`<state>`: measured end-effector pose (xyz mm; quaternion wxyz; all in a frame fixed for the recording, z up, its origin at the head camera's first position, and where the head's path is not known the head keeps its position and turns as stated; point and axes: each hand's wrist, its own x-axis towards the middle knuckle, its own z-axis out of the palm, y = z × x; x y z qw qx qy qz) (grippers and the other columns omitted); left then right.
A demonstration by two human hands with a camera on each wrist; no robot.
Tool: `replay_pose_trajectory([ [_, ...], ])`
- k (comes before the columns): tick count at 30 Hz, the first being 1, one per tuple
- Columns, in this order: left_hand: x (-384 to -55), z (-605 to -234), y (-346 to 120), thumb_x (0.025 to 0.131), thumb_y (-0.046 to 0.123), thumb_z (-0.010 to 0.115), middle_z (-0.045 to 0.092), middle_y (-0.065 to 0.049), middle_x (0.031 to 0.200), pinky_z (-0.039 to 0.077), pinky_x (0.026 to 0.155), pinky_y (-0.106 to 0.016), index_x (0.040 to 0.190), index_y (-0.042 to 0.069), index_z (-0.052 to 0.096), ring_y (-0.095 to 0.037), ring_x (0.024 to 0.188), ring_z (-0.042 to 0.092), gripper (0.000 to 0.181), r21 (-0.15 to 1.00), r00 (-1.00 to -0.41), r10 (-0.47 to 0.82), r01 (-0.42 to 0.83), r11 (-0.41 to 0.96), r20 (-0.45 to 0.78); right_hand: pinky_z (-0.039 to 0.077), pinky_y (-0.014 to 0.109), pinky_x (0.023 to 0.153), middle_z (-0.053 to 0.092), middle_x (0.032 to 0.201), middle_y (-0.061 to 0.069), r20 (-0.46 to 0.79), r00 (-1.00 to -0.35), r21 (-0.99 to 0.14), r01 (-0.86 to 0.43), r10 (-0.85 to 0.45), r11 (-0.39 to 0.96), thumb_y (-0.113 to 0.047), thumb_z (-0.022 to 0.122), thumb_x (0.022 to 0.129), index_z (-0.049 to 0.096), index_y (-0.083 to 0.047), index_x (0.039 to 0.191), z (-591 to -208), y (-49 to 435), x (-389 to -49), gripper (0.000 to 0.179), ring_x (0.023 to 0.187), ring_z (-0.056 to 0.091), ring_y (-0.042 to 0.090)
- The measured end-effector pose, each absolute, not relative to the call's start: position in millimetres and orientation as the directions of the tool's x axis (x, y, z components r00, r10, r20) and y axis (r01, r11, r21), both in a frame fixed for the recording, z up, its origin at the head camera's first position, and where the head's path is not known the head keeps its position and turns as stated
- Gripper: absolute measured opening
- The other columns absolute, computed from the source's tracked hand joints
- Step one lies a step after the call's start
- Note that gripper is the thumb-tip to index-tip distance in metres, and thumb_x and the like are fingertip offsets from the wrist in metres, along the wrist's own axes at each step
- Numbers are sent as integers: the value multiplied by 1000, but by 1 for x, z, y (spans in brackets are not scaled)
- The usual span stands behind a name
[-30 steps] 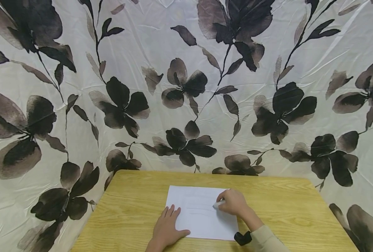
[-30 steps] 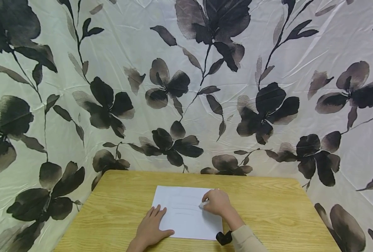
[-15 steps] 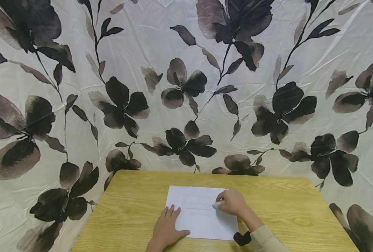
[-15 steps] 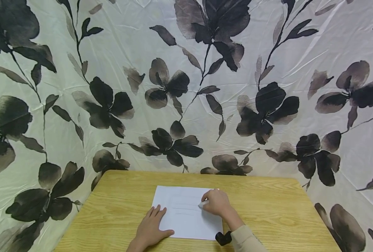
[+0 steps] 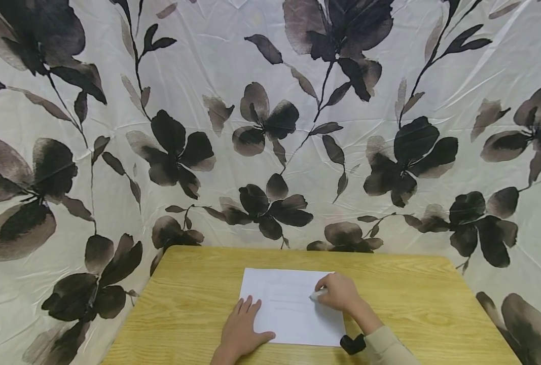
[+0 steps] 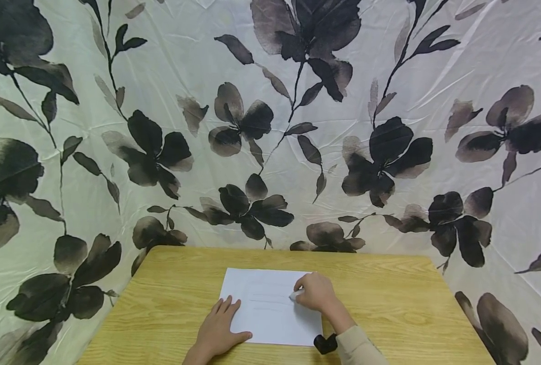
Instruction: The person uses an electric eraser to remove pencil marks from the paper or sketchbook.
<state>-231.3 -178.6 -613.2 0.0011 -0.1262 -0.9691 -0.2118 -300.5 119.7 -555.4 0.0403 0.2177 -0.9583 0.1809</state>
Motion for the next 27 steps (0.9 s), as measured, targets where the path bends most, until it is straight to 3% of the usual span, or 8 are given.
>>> replay_pose_trajectory([
  [27,-233,-614,-180,72,72,66,40,-23,147,28,109,-60,139,5,51,-46,136,30,96,400,-965,255,259,879,65,46,26,52,69,78,-9,155,-895,-349,-446,-419,824,-18,77,70,78,-21,82,-553,111,-302,12,67,57,5],
])
